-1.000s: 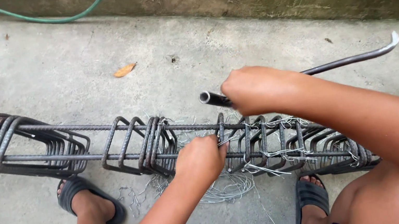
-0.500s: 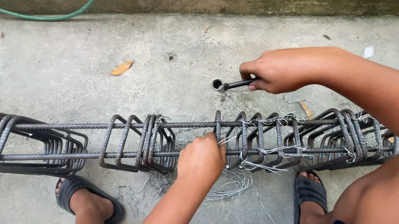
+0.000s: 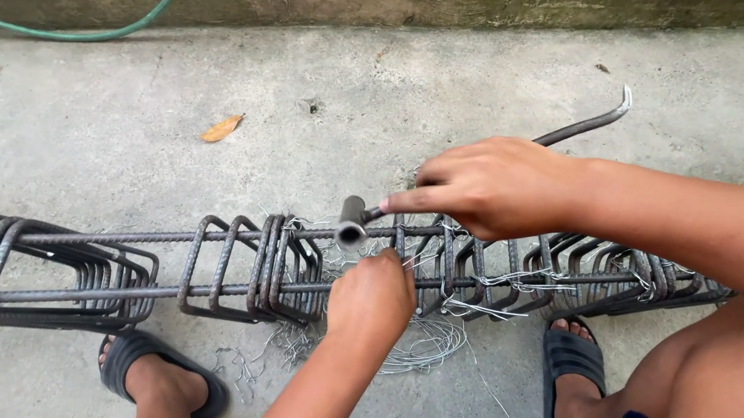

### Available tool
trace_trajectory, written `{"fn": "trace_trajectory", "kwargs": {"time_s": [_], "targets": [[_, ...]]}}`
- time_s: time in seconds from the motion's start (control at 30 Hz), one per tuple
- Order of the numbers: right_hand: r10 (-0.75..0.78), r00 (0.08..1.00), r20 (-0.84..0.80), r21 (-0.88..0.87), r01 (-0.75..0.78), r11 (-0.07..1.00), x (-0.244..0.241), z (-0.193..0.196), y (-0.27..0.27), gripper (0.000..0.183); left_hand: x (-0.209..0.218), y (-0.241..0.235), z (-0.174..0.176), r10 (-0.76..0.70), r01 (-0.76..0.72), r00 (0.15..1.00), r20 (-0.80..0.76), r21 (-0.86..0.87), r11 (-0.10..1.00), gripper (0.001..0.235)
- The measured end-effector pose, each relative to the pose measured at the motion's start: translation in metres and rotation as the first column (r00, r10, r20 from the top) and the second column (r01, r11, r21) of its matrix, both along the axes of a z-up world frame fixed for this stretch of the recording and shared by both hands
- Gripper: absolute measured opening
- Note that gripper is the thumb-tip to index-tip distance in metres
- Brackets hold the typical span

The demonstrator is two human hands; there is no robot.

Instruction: Tying rebar intersections with wire using a manual twisting tool

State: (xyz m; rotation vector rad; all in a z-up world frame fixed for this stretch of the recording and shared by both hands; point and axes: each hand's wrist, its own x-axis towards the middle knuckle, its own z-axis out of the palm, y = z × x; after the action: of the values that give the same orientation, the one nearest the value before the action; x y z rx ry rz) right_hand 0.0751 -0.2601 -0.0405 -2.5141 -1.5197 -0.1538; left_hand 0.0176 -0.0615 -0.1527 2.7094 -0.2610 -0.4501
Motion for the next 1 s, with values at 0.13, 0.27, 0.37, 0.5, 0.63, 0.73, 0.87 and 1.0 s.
{"fn": "trace_trajectory", "kwargs": {"time_s": [0.13,0.27,0.37,0.5,0.63,0.73,0.87,1.0], "targets": [[0.072,0.991,0.114,0.051,-0.078,0.996,0.007,-0.027,-0.024,0.047,-0.006,0.000,0.001,-0.031,0.030,0.999,0.044,0.040,0.999,0.036],[0.080,0.986,0.144,-0.011,-0.079,0.997,0.008,-0.034,-0.040,0.039,-0.009,0.002,-0.027,-0.099,0.087,0.971,0.218,0.063,0.994,0.030],[0.071,0.981,0.179,-0.054,-0.063,0.997,0.010,-0.033,-0.051,0.037,-0.009,0.004,-0.038,-0.127,0.115,0.946,0.297,0.058,0.992,0.029],[0.141,0.961,0.236,0.040,-0.154,0.987,0.012,-0.057,-0.070,0.044,-0.026,-0.005,-0.009,-0.218,0.140,0.911,0.349,0.236,0.962,0.042],[0.264,0.921,0.285,-0.018,-0.270,0.963,-0.005,-0.042,-0.063,0.054,-0.048,-0.015,0.025,-0.425,0.402,0.905,-0.034,0.400,0.824,0.069],[0.197,0.949,0.244,-0.214,-0.145,0.966,-0.006,-0.054,-0.067,0.065,-0.065,-0.019,-0.007,-0.429,0.316,0.891,0.150,0.474,0.822,0.072],[0.310,0.907,0.286,-0.088,-0.297,0.951,-0.019,-0.037,-0.056,0.055,-0.064,-0.018,-0.022,-0.414,0.354,0.909,0.047,0.440,0.826,0.048],[0.254,0.914,0.316,-0.233,-0.185,0.955,-0.011,-0.065,-0.053,0.054,-0.060,-0.023,-0.003,-0.418,0.387,0.908,-0.032,0.448,0.806,0.076]]}}
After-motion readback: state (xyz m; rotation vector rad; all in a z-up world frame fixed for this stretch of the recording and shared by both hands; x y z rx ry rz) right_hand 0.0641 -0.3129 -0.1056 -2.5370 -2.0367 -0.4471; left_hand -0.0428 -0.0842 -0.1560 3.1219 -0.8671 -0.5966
